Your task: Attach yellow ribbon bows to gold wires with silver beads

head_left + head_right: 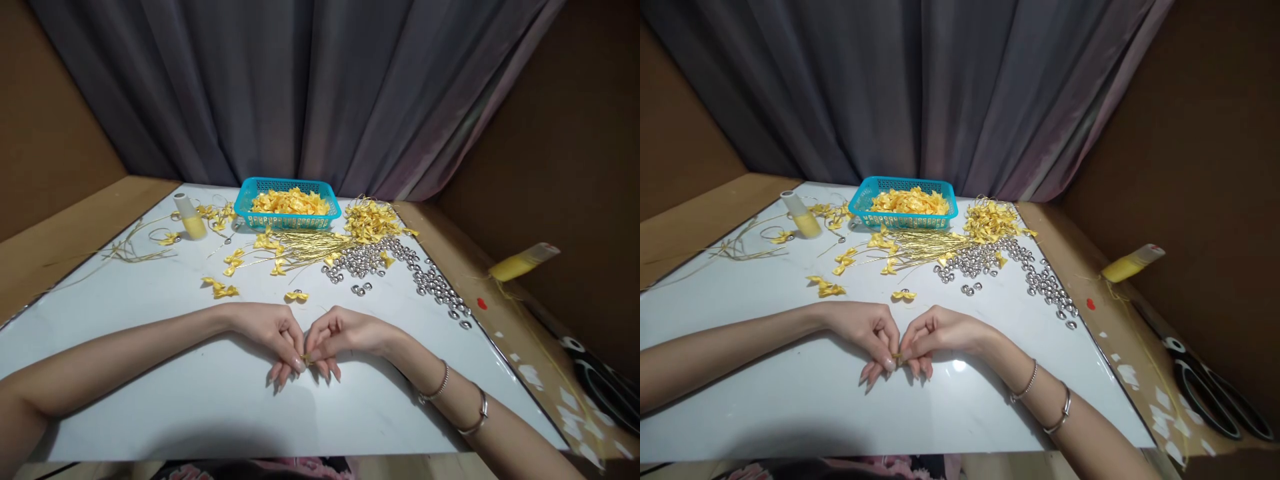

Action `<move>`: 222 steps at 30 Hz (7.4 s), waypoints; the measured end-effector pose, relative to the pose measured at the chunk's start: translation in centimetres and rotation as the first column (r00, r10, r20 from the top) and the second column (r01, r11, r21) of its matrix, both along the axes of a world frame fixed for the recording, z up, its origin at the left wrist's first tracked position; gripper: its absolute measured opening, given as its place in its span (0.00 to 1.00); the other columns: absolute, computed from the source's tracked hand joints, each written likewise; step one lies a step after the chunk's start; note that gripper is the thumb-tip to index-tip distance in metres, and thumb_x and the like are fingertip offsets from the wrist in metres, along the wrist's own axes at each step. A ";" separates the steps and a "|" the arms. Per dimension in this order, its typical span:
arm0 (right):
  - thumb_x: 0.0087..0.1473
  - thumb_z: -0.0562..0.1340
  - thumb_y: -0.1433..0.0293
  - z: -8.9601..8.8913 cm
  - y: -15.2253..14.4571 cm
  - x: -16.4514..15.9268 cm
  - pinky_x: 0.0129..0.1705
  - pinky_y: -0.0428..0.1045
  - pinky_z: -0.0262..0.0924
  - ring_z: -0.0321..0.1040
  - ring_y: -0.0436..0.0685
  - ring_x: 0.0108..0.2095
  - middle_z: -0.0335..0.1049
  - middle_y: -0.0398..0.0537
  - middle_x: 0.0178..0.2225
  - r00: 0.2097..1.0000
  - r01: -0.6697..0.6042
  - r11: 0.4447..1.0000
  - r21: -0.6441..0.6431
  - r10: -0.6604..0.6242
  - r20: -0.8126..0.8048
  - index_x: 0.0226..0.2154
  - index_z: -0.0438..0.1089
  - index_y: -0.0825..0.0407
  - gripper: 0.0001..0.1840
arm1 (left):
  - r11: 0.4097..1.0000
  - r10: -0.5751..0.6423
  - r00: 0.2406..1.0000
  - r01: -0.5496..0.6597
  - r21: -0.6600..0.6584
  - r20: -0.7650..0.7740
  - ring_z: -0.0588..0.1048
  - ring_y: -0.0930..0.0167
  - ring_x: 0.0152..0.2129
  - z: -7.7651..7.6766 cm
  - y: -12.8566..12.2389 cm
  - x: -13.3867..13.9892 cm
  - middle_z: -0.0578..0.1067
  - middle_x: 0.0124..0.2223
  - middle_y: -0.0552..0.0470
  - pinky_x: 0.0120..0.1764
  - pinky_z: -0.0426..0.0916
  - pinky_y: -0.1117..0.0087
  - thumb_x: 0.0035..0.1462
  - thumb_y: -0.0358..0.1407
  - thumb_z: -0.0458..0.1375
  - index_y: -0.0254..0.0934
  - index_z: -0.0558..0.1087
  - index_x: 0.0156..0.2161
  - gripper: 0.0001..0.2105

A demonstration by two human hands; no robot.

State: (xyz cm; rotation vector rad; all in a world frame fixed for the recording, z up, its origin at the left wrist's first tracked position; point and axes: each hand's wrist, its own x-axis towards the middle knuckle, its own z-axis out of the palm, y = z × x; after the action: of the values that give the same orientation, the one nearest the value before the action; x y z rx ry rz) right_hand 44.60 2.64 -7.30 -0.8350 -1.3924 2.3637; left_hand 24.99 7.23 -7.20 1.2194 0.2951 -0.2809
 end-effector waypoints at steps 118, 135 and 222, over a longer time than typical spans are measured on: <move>0.44 0.63 0.71 1.5 -0.8 -0.1 0.22 0.41 0.51 0.57 0.45 0.21 0.70 0.47 0.23 0.905 -0.074 0.944 0.322 -0.072 0.420 0.32 0.75 0.59 0.11 | 0.976 0.115 0.990 -0.098 0.194 -0.080 0.65 0.81 0.07 0.3 -0.1 -0.1 0.76 0.22 0.56 0.14 0.57 0.80 0.52 0.35 0.60 0.32 0.70 0.27 0.07; 0.50 0.60 0.68 1.8 -0.7 0.1 0.22 0.42 0.51 0.55 0.45 0.20 0.71 0.48 0.23 0.908 -0.046 0.880 0.473 -0.160 0.386 0.31 0.76 0.59 0.12 | 0.969 0.195 0.980 -0.188 0.159 -0.035 0.67 0.80 0.08 0.2 -0.3 -0.3 0.77 0.24 0.53 0.13 0.59 0.80 0.52 0.39 0.61 0.32 0.70 0.28 0.11; 0.48 0.63 0.69 0.8 -0.4 0.4 0.25 0.44 0.52 0.57 0.47 0.22 0.69 0.45 0.22 0.874 -0.044 0.801 0.597 -0.258 0.411 0.29 0.75 0.58 0.09 | 0.949 0.260 0.962 -0.237 0.207 -0.089 0.72 0.78 0.12 -0.2 -0.1 -0.3 0.80 0.32 0.50 0.23 0.64 0.75 0.52 0.38 0.60 0.33 0.73 0.31 0.08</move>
State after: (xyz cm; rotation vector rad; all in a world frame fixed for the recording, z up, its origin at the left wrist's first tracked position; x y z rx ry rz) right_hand 44.99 2.20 -6.54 -1.2941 -2.0479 1.5021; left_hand 24.65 7.09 -7.39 1.3454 0.5834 -0.1038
